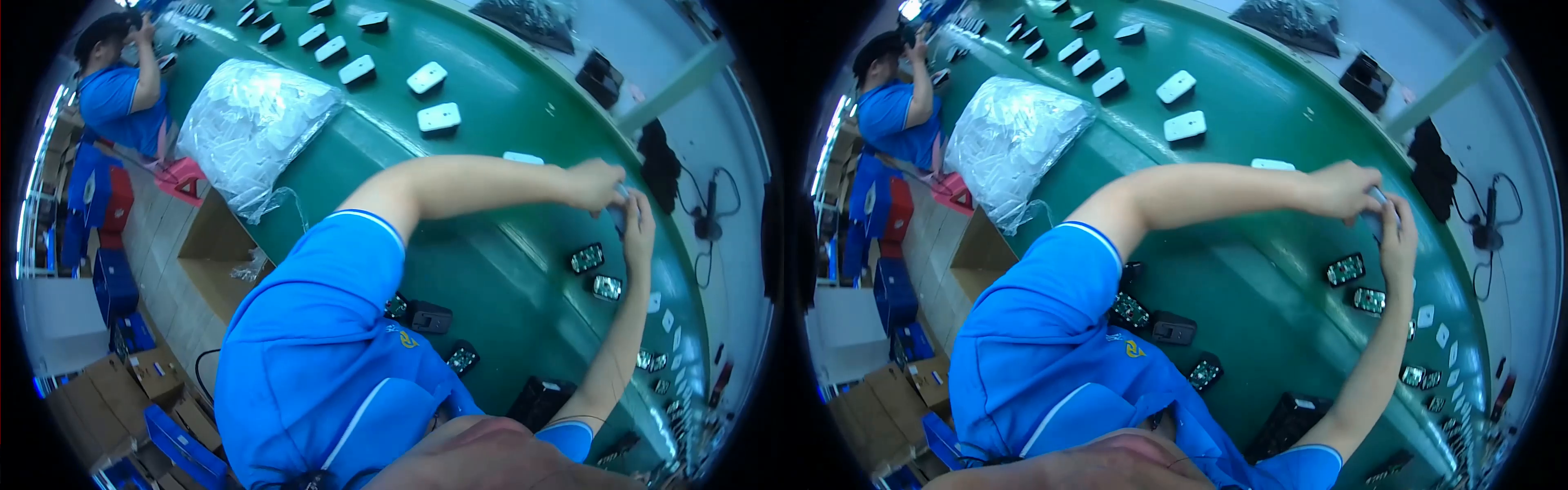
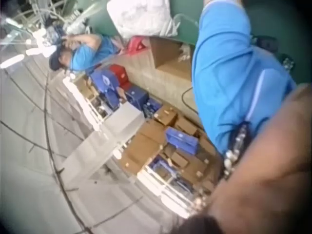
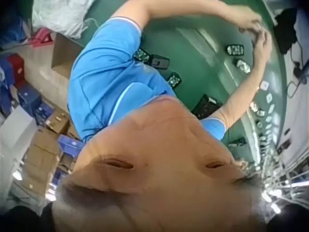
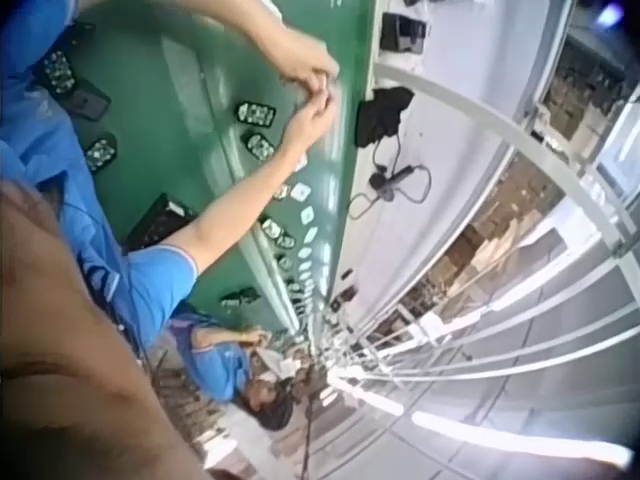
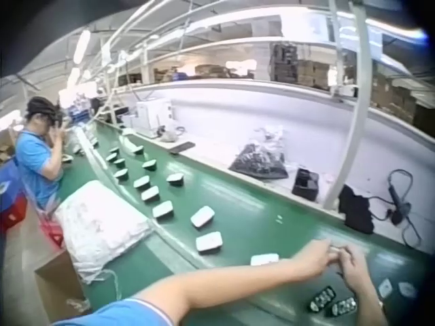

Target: Assembling electronic device components by attaching plastic covers to circuit boards on an assembly line.

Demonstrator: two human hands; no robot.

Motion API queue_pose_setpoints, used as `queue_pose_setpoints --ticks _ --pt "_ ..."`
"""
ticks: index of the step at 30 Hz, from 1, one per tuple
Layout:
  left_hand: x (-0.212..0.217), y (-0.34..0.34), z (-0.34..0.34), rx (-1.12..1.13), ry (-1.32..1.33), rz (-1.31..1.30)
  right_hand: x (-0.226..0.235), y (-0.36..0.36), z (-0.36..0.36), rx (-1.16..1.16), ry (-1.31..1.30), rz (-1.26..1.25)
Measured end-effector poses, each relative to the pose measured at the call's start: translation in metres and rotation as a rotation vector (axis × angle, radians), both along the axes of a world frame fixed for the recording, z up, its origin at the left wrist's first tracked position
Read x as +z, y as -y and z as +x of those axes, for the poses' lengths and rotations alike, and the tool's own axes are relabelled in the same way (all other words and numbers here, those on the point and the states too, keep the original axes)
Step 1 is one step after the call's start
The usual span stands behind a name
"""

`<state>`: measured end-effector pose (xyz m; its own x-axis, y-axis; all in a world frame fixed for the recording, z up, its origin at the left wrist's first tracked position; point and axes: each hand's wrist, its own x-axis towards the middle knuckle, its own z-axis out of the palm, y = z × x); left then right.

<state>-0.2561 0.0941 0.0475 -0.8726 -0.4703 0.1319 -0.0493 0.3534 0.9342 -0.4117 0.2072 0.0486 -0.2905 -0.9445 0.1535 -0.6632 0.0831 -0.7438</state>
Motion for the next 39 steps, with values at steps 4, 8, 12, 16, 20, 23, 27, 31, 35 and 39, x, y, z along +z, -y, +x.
queue_pose_setpoints --ticks 4,8,12,16,20,23,27,31,35,39 --pt "0.002 0.025 0.035 0.164 0.084 -0.107 0.013 0.012 0.041 0.038 0.130 -0.065" --pt "-0.016 0.092 0.061 0.267 0.225 -0.038 0.029 -0.011 0.036 -0.064 0.089 -0.135" --pt "-0.039 0.133 0.079 0.258 0.338 0.174 0.024 -0.046 0.016 -0.179 0.121 -0.122" --pt "-0.040 0.125 0.073 0.129 0.423 0.097 -0.011 -0.084 -0.007 -0.409 -0.073 -0.076" --pt "-0.045 0.156 0.101 0.038 0.472 -0.044 0.005 -0.070 0.046 -0.456 -0.313 0.396" --pt "-0.041 0.152 0.104 -0.061 0.477 -0.176 -0.028 -0.052 0.043 -0.161 -0.904 0.310" --pt "-0.034 0.150 0.102 -0.044 0.484 -0.343 -0.021 -0.002 0.040 -0.341 -0.659 0.633" --pt "-0.028 0.147 0.100 0.087 0.507 -0.487 -0.019 0.010 0.015 -0.144 -0.058 1.132" --pt "-0.029 0.158 0.105 0.219 0.543 -0.605 -0.041 -0.044 0.049 -0.337 -0.260 0.492" --pt "-0.022 0.183 0.112 0.353 0.562 -0.723 -0.024 -0.103 0.060 -0.232 0.031 0.090"
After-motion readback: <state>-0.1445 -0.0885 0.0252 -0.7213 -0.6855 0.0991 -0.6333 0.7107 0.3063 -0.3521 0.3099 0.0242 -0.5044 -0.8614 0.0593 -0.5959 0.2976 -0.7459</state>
